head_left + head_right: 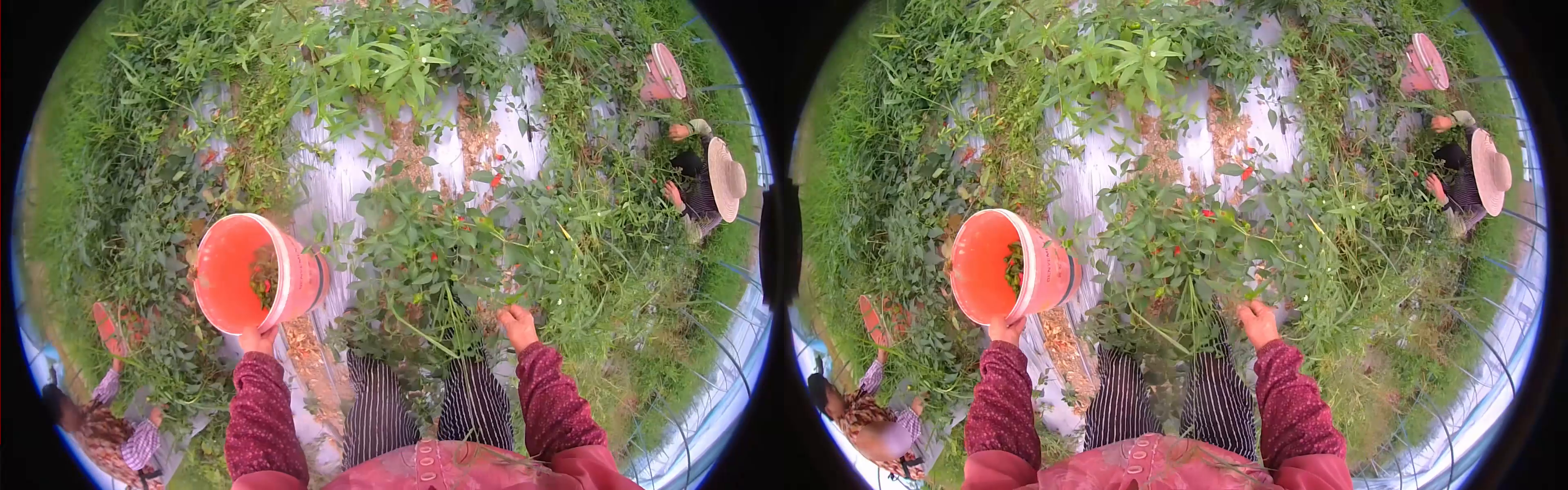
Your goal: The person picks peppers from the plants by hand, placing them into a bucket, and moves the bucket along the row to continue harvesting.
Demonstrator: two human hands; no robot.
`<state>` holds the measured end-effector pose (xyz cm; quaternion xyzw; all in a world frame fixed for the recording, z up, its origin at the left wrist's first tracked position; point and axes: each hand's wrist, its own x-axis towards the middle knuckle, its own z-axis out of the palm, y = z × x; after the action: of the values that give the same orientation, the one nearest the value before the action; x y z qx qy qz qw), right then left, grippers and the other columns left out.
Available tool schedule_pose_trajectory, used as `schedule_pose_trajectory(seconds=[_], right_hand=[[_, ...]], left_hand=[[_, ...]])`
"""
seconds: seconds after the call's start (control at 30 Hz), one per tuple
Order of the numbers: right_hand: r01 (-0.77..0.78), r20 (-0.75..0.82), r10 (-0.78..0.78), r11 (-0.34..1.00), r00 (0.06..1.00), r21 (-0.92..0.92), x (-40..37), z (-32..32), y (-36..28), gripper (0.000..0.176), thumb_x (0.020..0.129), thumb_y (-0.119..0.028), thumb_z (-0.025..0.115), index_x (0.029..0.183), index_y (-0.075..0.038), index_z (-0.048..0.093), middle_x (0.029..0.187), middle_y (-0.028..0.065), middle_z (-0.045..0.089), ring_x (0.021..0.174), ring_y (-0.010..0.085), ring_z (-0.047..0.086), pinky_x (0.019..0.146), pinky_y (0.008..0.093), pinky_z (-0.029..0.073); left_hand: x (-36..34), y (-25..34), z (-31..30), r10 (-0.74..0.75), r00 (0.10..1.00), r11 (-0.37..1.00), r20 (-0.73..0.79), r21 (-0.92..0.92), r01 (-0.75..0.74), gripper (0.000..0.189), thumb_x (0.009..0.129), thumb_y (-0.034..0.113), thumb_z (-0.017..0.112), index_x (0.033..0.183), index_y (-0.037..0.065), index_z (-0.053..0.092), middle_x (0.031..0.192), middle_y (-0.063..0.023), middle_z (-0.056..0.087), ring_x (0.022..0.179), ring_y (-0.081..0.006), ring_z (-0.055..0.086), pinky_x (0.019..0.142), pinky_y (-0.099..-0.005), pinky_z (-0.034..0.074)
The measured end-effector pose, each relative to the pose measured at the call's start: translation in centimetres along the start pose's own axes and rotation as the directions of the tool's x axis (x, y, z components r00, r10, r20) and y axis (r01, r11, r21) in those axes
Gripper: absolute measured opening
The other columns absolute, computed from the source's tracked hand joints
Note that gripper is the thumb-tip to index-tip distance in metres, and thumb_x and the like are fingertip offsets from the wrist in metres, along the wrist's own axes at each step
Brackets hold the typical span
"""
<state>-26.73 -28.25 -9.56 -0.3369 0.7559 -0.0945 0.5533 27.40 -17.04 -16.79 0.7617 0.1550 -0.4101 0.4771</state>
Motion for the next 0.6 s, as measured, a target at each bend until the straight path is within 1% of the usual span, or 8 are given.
schedule_pose_trajectory(seconds=[0.07,0.13,0.2,0.27,0.3,0.33,0.4,0.6], right_hand=[[-0.001,0.049,-0.002,0.997,0.999,0.075,0.2,-1.5,-0.6,0.021,0.083,-0.016,0.058,0.092,0.002,0.063,0.083,0.0048,0.061,0.076,0.0118,0.051,0.072,0.0292,0.043],[-0.013,0.116,0.024,0.996,0.993,-0.092,0.5,-3.5,-1.1,0.021,0.083,-0.016,0.059,0.093,0.001,0.063,0.083,0.0043,0.061,0.077,0.0118,0.051,0.073,0.0287,0.043],[-0.065,0.160,0.061,0.998,0.985,0.022,1.2,-5.0,-0.3,0.021,0.083,-0.016,0.059,0.094,0.002,0.063,0.083,0.0043,0.061,0.077,0.0118,0.052,0.074,0.0287,0.043],[-0.074,0.154,0.077,0.997,0.985,-0.022,2.2,-6.9,0.0,0.023,0.082,-0.018,0.059,0.093,0.002,0.063,0.081,0.0046,0.061,0.077,0.0119,0.052,0.073,0.0290,0.043],[-0.139,0.144,0.149,0.987,0.978,-0.075,3.4,-7.3,1.7,0.024,0.081,-0.021,0.059,0.092,0.001,0.063,0.079,0.0050,0.060,0.075,0.0116,0.051,0.071,0.0284,0.044],[-0.134,0.143,0.142,0.989,0.979,-0.063,3.9,-8.2,1.7,0.024,0.081,-0.021,0.059,0.092,0.001,0.063,0.079,0.0050,0.060,0.075,0.0116,0.051,0.071,0.0284,0.044],[-0.176,0.179,0.197,0.976,0.964,-0.124,4.5,-8.8,0.7,0.025,0.081,-0.023,0.058,0.092,0.000,0.062,0.076,0.0050,0.059,0.072,0.0122,0.051,0.069,0.0283,0.044],[-0.093,0.099,0.112,0.980,0.989,-0.178,6.9,-5.0,3.5,0.033,0.081,-0.028,0.057,0.096,0.000,0.062,0.083,0.0158,0.064,0.077,0.0259,0.061,0.073,0.0361,0.046]], left_hand=[[-0.5,2.2,1.9,0.022,0.998,0.998,-0.067,0.055,-0.019,0.035,0.082,0.018,0.047,0.113,0.003,0.050,0.107,-0.0162,0.058,0.091,-0.0330,0.059,0.077,-0.0476,0.049],[-2.7,6.0,3.8,-0.009,0.997,0.986,-0.071,0.167,0.021,0.035,0.080,0.015,0.045,0.112,0.003,0.050,0.104,-0.0153,0.059,0.089,-0.0329,0.060,0.076,-0.0470,0.049],[-5.2,10.1,6.0,0.019,0.996,0.977,-0.089,0.212,0.001,0.036,0.078,0.012,0.044,0.112,0.002,0.050,0.105,-0.0144,0.059,0.087,-0.0322,0.061,0.073,-0.0457,0.051],[-6.6,13.5,8.0,0.124,0.991,0.972,-0.053,0.208,-0.110,0.045,0.076,0.008,0.045,0.120,0.010,0.044,0.096,-0.0147,0.062,0.071,-0.0308,0.064,0.059,-0.0435,0.055],[-7.6,15.3,9.4,0.104,0.994,0.958,0.024,0.266,-0.106,0.050,0.076,0.005,0.044,0.125,0.013,0.040,0.100,-0.0140,0.061,0.074,-0.0299,0.065,0.058,-0.0428,0.055],[-9.2,16.2,11.3,0.115,0.993,0.956,0.031,0.268,-0.119,0.050,0.076,0.005,0.044,0.125,0.013,0.040,0.100,-0.0140,0.061,0.074,-0.0299,0.065,0.058,-0.0428,0.055],[-10.8,17.5,15.2,0.224,0.969,0.932,0.106,0.269,-0.245,0.055,0.075,-0.001,0.042,0.129,0.012,0.036,0.107,-0.0134,0.058,0.081,-0.0292,0.064,0.059,-0.0426,0.056],[-9.2,20.7,25.3,0.314,0.906,0.903,0.284,0.206,-0.378,0.057,0.076,-0.004,0.043,0.131,0.008,0.031,0.118,-0.0146,0.051,0.092,-0.0303,0.062,0.066,-0.0447,0.057]])
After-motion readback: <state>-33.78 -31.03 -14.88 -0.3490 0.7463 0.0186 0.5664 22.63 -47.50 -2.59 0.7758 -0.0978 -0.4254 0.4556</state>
